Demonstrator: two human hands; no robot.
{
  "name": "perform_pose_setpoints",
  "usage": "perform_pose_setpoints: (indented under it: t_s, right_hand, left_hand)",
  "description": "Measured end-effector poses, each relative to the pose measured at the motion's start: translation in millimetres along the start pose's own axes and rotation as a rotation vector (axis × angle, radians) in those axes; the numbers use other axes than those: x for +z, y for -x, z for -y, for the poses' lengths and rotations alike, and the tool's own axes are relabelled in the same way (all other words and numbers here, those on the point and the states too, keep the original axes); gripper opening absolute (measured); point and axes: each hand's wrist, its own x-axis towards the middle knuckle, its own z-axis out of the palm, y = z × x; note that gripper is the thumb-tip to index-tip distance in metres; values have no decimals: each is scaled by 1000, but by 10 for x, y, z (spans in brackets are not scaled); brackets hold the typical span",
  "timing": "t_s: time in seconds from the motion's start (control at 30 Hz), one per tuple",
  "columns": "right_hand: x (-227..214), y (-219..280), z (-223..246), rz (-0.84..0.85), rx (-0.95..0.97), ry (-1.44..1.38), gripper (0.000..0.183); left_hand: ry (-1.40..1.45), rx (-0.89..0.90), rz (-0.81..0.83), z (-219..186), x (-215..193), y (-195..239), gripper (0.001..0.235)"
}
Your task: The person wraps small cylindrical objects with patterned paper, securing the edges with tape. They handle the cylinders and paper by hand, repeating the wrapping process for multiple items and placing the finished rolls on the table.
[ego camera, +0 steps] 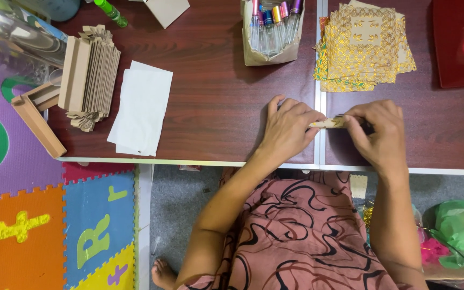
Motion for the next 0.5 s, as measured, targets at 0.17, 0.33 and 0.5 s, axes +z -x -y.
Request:
perform_pose_setpoints:
  t_s: [0.17, 0.33, 0.5]
  right_hand:
    - [-167, 351, -373, -104, 31, 120, 5]
    - [-458, 1032, -1194, -298, 58, 670, 11]
    - [-809, 1331, -1336, -305, 89, 676, 5]
  left_hand:
    - [8, 2, -4, 35, -15, 6, 16]
    - [21, 16, -6, 75, -36, 7, 18]
    - [30, 4, -22, 66, -82, -15, 17]
